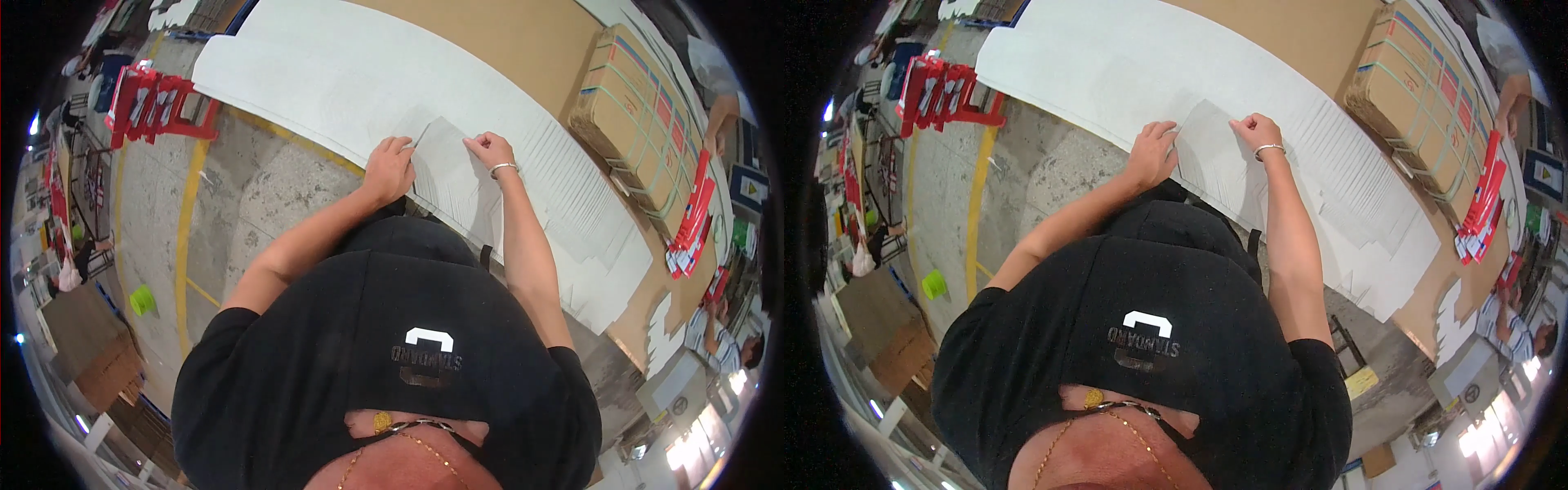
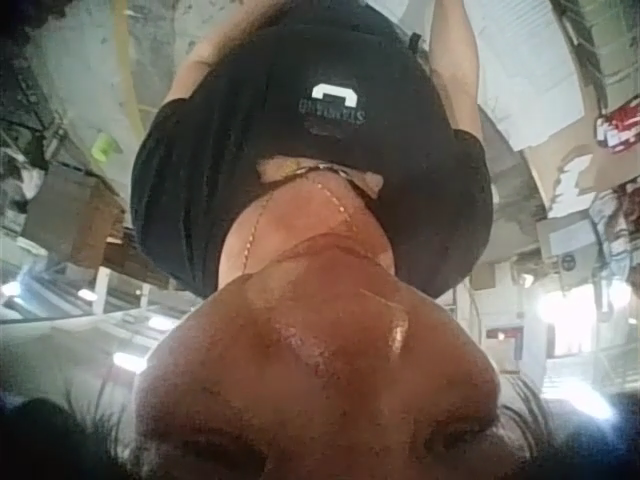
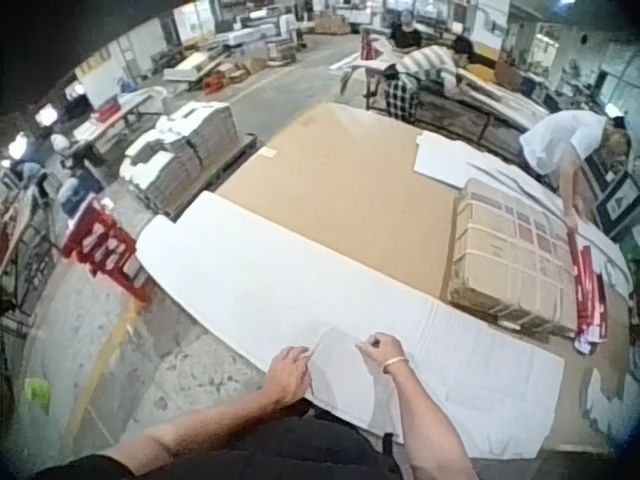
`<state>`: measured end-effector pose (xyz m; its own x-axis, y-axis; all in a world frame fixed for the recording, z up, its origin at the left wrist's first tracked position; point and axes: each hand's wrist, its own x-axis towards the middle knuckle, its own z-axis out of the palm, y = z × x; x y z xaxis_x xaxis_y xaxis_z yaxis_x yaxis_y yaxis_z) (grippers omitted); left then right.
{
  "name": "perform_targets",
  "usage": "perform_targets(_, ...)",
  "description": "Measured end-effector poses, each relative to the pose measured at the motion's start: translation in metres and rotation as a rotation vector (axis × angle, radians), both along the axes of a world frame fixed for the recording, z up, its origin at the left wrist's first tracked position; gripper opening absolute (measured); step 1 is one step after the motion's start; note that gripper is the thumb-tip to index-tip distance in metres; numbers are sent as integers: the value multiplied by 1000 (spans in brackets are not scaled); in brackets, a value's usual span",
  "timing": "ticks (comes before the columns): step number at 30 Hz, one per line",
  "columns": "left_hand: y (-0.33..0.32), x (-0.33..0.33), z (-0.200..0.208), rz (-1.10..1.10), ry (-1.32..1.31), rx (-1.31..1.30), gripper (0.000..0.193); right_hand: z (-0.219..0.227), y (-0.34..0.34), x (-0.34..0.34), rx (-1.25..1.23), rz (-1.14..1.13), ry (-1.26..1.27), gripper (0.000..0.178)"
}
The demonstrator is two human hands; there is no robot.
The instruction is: The recorder is sorting and stacking flat white cardboard/paper pieces on a large workbench in a production facility.
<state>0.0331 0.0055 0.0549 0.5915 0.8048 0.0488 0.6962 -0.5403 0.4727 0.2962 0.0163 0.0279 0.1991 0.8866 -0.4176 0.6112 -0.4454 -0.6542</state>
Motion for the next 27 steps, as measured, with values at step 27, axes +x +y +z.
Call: perform_targets(27,-79,57,-16,629,-1394,-1910,46,9,-85,84,375,-39,-110,26)
